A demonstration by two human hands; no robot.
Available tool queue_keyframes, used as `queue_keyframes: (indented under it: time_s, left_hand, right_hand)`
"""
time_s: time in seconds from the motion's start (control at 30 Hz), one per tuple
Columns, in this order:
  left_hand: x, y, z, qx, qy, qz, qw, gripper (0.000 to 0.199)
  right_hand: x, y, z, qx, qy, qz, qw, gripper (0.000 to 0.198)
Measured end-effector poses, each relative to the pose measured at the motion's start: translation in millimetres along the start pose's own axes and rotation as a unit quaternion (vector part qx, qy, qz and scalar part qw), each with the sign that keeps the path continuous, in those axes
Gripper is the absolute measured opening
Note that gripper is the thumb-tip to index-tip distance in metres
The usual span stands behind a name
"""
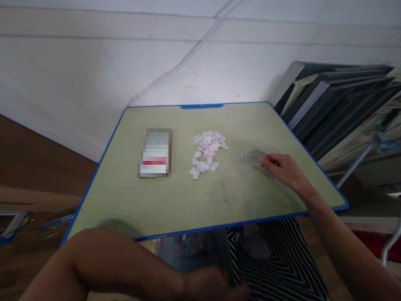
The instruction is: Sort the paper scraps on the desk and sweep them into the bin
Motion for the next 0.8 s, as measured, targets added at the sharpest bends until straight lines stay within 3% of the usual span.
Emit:
queue_keyframes:
  time_s: [0.27,0.47,0.8]
  left_hand:
    - [2,4,2,-0.007,-0.014,0.042,0.999,0.035]
    - [-1,-8,2,-0.043,0.014,0.023,0.999,0.041]
    - [-4,-15,2,-0.077,0.027,0.046,0.996,0.032]
  right_hand:
    - [46,22,-31,0.032,-0.061,-0.007,0.998,0.029]
    - [72,33,-5,0.093,-0.102,-0.015,0.990,0.028]
    - [113,52,36,0.087,-0.100,-0.019,0.991,0.029]
Point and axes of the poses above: each hand's wrist, its own z-axis away from the middle knuckle, its own y-axis out of the palm, x = y × z, the point moved 9 cm from there along -z, towards the middle knuckle, and after that the axes turned 12 degrees about z, right-handed, at the moved point
